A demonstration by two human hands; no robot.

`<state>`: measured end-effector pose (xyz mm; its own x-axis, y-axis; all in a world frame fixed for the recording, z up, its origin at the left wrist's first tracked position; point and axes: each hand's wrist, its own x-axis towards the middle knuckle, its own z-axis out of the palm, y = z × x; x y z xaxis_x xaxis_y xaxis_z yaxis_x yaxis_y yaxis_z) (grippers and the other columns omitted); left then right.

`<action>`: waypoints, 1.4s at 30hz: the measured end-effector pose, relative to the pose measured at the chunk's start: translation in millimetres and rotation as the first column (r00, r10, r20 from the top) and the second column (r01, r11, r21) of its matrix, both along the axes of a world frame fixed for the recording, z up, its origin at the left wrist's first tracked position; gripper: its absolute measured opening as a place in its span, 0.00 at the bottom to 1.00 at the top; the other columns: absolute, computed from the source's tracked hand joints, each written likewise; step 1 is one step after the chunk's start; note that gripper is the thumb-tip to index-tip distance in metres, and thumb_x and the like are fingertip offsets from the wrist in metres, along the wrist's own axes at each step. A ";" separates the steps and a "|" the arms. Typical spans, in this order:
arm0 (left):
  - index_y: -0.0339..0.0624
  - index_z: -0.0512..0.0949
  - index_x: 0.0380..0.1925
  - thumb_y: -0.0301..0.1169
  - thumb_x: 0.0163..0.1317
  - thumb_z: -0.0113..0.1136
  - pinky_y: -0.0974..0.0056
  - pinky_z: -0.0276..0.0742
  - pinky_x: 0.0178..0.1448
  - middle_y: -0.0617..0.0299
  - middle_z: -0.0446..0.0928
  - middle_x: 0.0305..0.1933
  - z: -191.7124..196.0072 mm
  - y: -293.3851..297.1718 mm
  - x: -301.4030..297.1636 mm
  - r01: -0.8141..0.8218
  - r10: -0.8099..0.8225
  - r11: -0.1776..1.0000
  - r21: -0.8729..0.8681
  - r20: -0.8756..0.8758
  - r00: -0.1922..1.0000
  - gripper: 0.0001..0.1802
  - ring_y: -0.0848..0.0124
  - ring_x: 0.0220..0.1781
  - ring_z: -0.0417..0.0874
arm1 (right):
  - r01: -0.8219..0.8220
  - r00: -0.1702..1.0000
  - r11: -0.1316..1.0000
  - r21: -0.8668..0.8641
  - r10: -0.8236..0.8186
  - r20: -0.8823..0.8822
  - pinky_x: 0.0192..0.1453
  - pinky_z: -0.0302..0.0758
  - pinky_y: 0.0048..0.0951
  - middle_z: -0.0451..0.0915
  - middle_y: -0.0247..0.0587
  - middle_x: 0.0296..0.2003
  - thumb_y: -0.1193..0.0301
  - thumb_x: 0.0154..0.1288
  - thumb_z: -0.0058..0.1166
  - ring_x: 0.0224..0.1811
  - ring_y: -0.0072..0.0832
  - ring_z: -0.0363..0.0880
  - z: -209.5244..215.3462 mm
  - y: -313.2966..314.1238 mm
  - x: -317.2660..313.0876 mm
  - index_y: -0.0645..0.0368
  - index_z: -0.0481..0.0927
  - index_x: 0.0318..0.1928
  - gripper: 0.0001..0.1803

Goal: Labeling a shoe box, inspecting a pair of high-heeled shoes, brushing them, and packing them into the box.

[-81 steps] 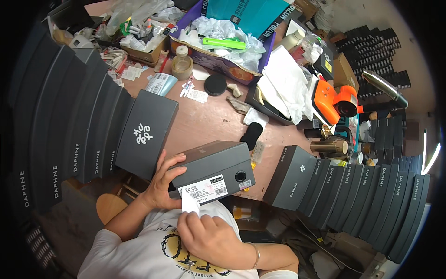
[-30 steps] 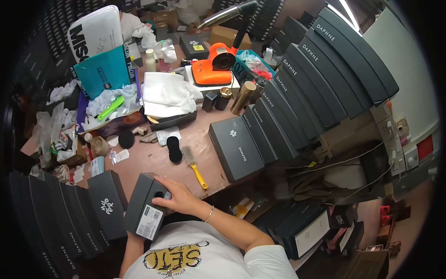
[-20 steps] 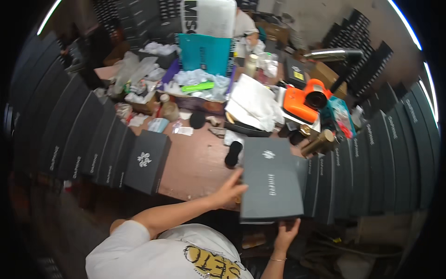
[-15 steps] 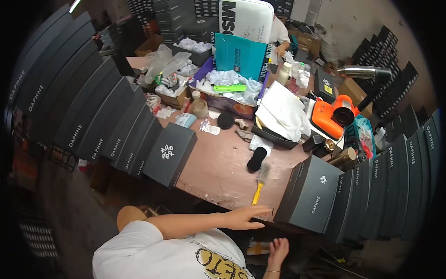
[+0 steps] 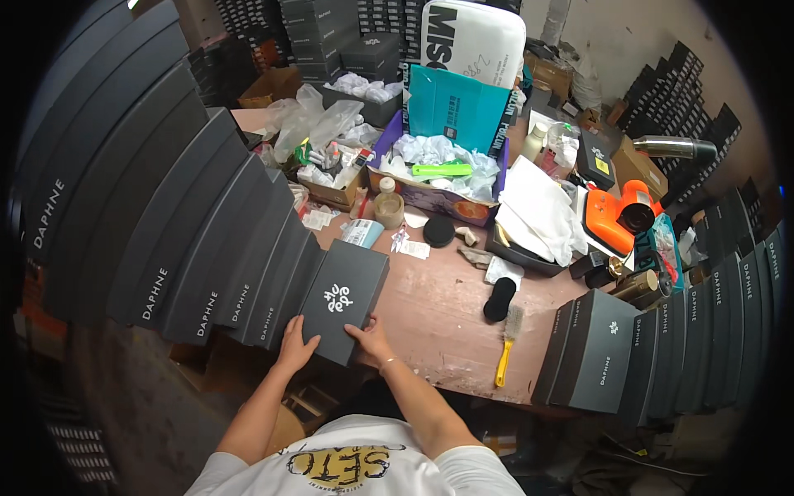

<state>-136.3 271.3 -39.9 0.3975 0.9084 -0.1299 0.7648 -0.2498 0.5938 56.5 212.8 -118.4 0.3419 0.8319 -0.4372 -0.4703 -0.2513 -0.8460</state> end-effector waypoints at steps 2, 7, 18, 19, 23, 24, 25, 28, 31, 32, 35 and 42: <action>0.29 0.61 0.63 0.40 0.55 0.65 0.54 0.63 0.67 0.39 0.62 0.65 -8.4 -9.0 7.1 -0.047 0.048 0.999 -0.026 0.053 0.997 0.40 0.47 0.67 0.64 | -0.055 0.998 0.991 -0.125 0.056 0.001 0.41 0.77 0.29 0.76 0.43 0.39 0.70 0.51 0.70 0.37 0.27 0.77 7.4 -23.3 20.2 0.62 0.64 0.55 0.34; 0.32 0.73 0.49 0.43 0.51 0.71 0.61 0.75 0.49 0.54 0.80 0.44 -81.6 -71.4 83.8 -0.048 0.286 0.826 -0.562 0.345 0.894 0.32 0.63 0.47 0.80 | -0.120 0.992 0.900 -0.419 0.096 -0.079 0.44 0.75 0.30 0.75 0.38 0.36 0.66 0.53 0.68 0.39 0.25 0.75 42.1 -121.5 119.7 0.62 0.70 0.47 0.26; 0.40 0.62 0.64 0.48 0.64 0.57 0.54 0.67 0.63 0.49 0.67 0.64 -12.5 -13.9 109.5 0.108 0.384 0.674 -0.731 0.471 0.794 0.35 0.59 0.65 0.68 | -0.247 0.810 0.950 -0.190 0.310 0.498 0.45 0.73 0.29 0.77 0.44 0.38 0.59 0.65 0.56 0.37 0.28 0.75 177.5 -112.9 93.4 0.64 0.73 0.52 0.23; 0.41 0.56 0.69 0.46 0.64 0.58 0.53 0.66 0.65 0.46 0.61 0.68 5.6 5.7 101.2 0.118 0.634 0.509 -0.852 0.464 0.619 0.38 0.56 0.69 0.63 | -0.468 0.850 0.883 0.020 0.444 0.282 0.49 0.73 0.32 0.77 0.51 0.44 0.57 0.65 0.55 0.42 0.36 0.77 172.3 -112.3 72.2 0.65 0.71 0.56 0.28; 0.44 0.52 0.71 0.34 0.63 0.61 0.50 0.63 0.67 0.47 0.55 0.72 30.0 28.0 78.5 -0.126 0.302 0.875 -0.468 0.323 0.897 0.40 0.51 0.71 0.59 | -0.507 0.482 0.860 -0.063 0.343 0.806 0.56 0.71 0.41 0.76 0.59 0.47 0.63 0.61 0.58 0.51 0.53 0.74 147.3 -133.5 94.4 0.68 0.72 0.54 0.25; 0.41 0.56 0.68 0.31 0.62 0.60 0.52 0.64 0.68 0.45 0.58 0.70 11.0 30.3 75.1 -0.101 0.251 0.917 -0.387 0.360 0.898 0.37 0.51 0.70 0.61 | -0.354 0.438 0.925 -0.137 0.294 0.850 0.56 0.71 0.42 0.75 0.59 0.48 0.65 0.60 0.58 0.50 0.53 0.74 135.2 -142.0 121.1 0.68 0.73 0.53 0.24; 0.37 0.62 0.64 0.29 0.59 0.61 0.54 0.65 0.67 0.42 0.63 0.65 -23.5 36.9 73.1 0.008 0.021 0.996 -0.088 0.323 0.946 0.32 0.51 0.67 0.65 | -0.183 0.385 0.964 -0.194 0.252 0.888 0.55 0.72 0.43 0.75 0.59 0.49 0.67 0.59 0.57 0.50 0.53 0.74 121.1 -148.3 146.4 0.68 0.73 0.51 0.23; 0.38 0.68 0.59 0.29 0.53 0.63 0.53 0.56 0.72 0.46 0.66 0.63 36.2 -25.1 156.9 0.626 -0.611 0.779 0.038 0.270 0.744 0.32 0.50 0.68 0.63 | -0.157 0.266 0.926 -0.345 0.376 0.888 0.51 0.73 0.44 0.75 0.56 0.44 0.72 0.57 0.56 0.46 0.51 0.75 107.5 -145.0 163.4 0.68 0.73 0.50 0.20; 0.44 0.67 0.60 0.33 0.48 0.66 0.36 0.48 0.71 0.48 0.57 0.70 27.4 -78.3 212.6 0.898 -0.892 0.432 0.082 -0.108 0.439 0.36 0.48 0.75 0.50 | -0.138 0.147 0.848 -0.512 0.529 0.836 0.45 0.75 0.43 0.75 0.51 0.38 0.76 0.53 0.57 0.42 0.47 0.76 50.0 -156.2 136.7 0.67 0.73 0.47 0.20; 0.44 0.68 0.59 0.32 0.47 0.66 0.35 0.47 0.71 0.49 0.55 0.71 20.6 -72.3 218.5 0.898 -0.897 0.431 0.086 -0.066 0.437 0.35 0.49 0.75 0.48 | -0.155 0.168 0.893 -0.422 0.445 0.880 0.44 0.76 0.43 0.75 0.50 0.38 0.77 0.53 0.56 0.41 0.46 0.77 54.2 -155.9 135.5 0.65 0.74 0.48 0.19; 0.46 0.69 0.56 0.30 0.47 0.66 0.34 0.46 0.70 0.50 0.54 0.71 10.5 -57.1 219.1 0.906 -0.907 0.419 0.053 0.053 0.417 0.32 0.50 0.76 0.45 | -0.177 0.263 0.938 -0.298 0.337 0.904 0.42 0.76 0.42 0.77 0.48 0.38 0.77 0.54 0.55 0.40 0.45 0.78 109.5 -150.8 128.6 0.63 0.76 0.46 0.16; 0.39 0.71 0.39 0.24 0.48 0.60 0.55 0.69 0.60 0.50 0.75 0.52 54.5 7.8 200.0 0.716 -0.555 0.688 -0.118 0.552 0.623 0.17 0.48 0.55 0.74 | 0.148 0.553 0.975 -0.165 0.057 0.831 0.50 0.74 0.36 0.81 0.43 0.38 0.70 0.59 0.57 0.43 0.40 0.80 110.6 -125.4 188.1 0.62 0.80 0.43 0.12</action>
<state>63.7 279.1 14.6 0.9392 0.3434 0.0051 0.1111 -0.3177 0.9417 244.5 87.4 -7.8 0.6707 0.7368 -0.0857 0.3960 -0.4534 -0.7985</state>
